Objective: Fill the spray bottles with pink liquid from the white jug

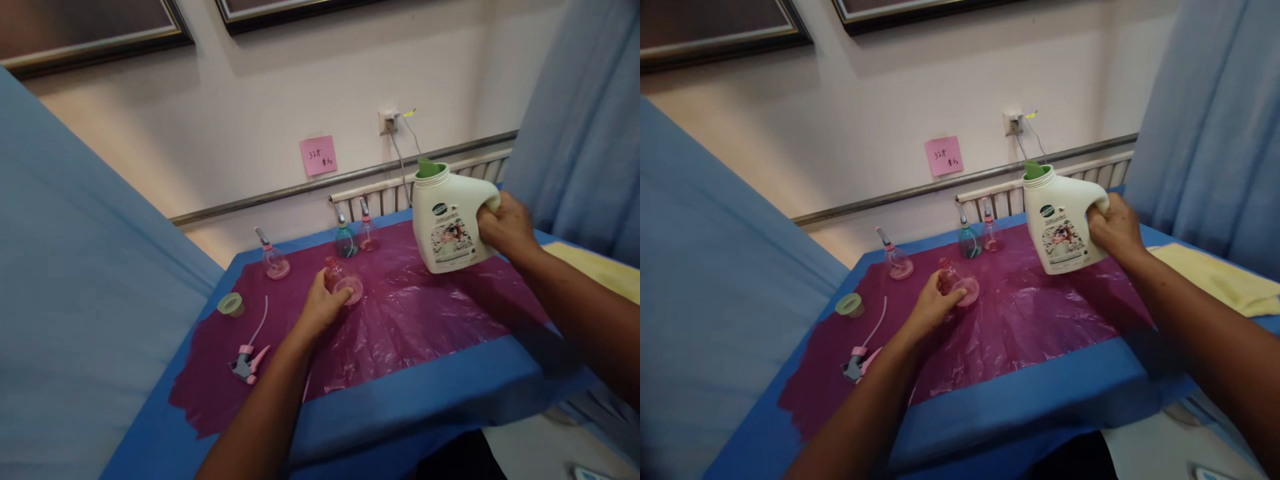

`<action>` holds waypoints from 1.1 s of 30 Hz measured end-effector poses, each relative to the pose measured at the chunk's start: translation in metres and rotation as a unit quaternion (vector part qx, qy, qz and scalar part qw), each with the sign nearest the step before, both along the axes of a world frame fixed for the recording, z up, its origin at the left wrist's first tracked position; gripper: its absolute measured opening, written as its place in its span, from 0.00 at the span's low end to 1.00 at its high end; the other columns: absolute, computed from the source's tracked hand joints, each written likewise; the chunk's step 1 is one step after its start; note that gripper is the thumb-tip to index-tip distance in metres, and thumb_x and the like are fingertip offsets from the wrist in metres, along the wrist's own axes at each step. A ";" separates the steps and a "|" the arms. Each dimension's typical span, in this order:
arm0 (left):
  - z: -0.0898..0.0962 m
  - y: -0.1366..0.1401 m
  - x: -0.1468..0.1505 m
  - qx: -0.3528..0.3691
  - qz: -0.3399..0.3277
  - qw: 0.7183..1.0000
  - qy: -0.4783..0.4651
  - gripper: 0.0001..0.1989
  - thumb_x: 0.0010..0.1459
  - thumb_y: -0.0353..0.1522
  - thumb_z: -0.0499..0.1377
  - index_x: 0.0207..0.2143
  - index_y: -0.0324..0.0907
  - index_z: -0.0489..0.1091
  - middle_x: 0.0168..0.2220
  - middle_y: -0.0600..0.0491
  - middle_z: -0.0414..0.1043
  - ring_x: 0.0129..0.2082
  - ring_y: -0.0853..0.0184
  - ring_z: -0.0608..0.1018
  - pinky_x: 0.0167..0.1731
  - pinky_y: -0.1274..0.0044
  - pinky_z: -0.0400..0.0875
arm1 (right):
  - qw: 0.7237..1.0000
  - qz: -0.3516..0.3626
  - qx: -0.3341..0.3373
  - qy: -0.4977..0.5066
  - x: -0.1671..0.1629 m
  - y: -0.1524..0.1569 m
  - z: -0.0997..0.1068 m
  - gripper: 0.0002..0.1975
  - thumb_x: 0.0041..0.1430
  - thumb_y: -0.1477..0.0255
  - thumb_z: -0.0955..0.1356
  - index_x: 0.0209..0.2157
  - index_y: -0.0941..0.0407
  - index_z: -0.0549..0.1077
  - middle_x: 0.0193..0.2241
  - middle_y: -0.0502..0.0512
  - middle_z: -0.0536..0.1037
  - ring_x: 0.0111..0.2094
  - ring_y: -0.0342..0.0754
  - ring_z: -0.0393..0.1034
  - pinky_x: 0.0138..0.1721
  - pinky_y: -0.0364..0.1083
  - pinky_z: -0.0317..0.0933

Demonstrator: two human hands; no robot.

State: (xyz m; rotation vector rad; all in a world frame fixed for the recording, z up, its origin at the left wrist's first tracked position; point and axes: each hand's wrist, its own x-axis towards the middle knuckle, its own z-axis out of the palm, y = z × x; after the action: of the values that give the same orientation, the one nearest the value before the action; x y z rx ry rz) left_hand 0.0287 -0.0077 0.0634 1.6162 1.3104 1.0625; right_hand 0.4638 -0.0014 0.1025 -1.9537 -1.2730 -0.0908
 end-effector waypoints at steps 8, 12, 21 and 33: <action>0.026 0.000 -0.015 0.045 0.024 0.997 0.049 0.33 0.56 0.33 0.71 0.64 0.44 0.68 0.62 0.43 0.79 0.61 0.53 0.83 0.66 0.60 0.75 | 0.996 0.086 0.009 0.001 -0.054 0.017 0.007 0.09 0.71 0.65 0.66 0.43 0.53 0.76 0.41 0.64 0.83 0.40 0.58 0.72 0.38 0.51 0.55; 0.035 -0.003 -0.032 0.051 0.023 0.995 0.086 0.35 0.55 0.36 0.72 0.64 0.45 0.69 0.61 0.44 0.79 0.62 0.52 0.82 0.66 0.61 0.74 | 0.992 0.114 -0.026 -0.054 -0.071 0.027 0.004 0.11 0.69 0.62 0.66 0.44 0.51 0.78 0.40 0.61 0.84 0.37 0.58 0.73 0.35 0.50 0.51; 0.058 -0.017 -0.051 0.102 0.041 0.976 0.187 0.42 0.56 0.37 0.70 0.73 0.43 0.66 0.69 0.41 0.72 0.70 0.47 0.75 0.73 0.58 0.66 | 0.980 0.138 -0.049 -0.132 -0.088 0.035 0.009 0.13 0.67 0.60 0.67 0.44 0.50 0.81 0.39 0.59 0.86 0.35 0.57 0.74 0.33 0.50 0.48; 0.090 -0.011 -0.066 0.166 0.019 0.918 0.359 0.45 0.57 0.36 0.68 0.76 0.40 0.61 0.70 0.37 0.70 0.71 0.40 0.73 0.72 0.53 0.69 | 0.968 0.152 -0.053 -0.191 -0.115 0.029 0.022 0.11 0.68 0.61 0.68 0.42 0.50 0.81 0.42 0.61 0.87 0.36 0.57 0.76 0.33 0.51 0.49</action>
State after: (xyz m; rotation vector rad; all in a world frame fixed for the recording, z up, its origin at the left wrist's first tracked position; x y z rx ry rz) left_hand -0.0375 -0.0185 0.1538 2.3887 1.6864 0.7534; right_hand 0.3491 0.0278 0.1249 -1.8604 -1.8513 -0.2592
